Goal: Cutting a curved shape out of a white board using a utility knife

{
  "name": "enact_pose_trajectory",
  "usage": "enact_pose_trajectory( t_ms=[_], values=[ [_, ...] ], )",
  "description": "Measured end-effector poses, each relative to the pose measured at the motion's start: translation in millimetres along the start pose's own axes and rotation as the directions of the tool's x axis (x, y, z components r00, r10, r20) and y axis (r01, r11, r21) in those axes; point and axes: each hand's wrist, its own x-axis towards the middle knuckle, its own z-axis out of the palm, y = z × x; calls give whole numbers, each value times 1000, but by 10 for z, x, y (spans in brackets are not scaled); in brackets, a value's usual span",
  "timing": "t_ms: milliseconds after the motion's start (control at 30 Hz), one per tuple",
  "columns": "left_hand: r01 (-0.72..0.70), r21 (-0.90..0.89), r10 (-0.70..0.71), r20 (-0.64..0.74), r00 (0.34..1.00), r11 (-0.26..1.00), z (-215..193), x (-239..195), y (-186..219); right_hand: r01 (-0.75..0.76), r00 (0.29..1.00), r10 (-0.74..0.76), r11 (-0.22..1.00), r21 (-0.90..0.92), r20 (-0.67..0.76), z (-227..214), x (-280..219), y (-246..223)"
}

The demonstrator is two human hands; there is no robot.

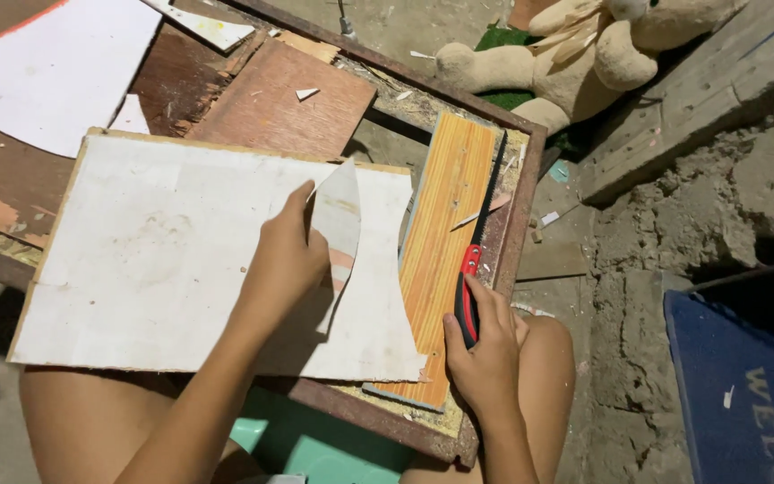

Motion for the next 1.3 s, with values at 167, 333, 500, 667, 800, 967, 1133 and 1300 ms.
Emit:
enact_pose_trajectory(
  t_ms=[167,333,500,667,800,967,1133,1300],
  values=[
    [-129,105,129,9,992,986,55,-142,-92,-14,1000,14,1000,-2,9,-2,15,3],
    [-89,221,75,72,995,971,-120,-245,-147,10,1000,-10,1000,-16,-2,1,11,-13],
    [-416,309,394,134,909,855,-229,-139,-459,-27,999,28,1000,-4,29,-12,13,-32],
    [-456,315,328,384,863,832,-228,-46,-612,-21,1000,21,1000,-6,17,0,9,-22],
    [-469,396,308,405,861,789,-158,-60,-644,-13,1000,13,1000,-2,13,1,8,-20],
    [-505,426,348,395,850,751,-115,-87,-726,-6,1000,6,1000,2,10,0,12,-32],
    [-608,400,501,346,793,686,-153,-50,-758,-9,1000,9,1000,0,-10,-4,13,-49],
    [-701,336,612,341,713,629,-125,-131,-545,11,1000,-10,1000,9,-15,30,8,10]
  ],
)
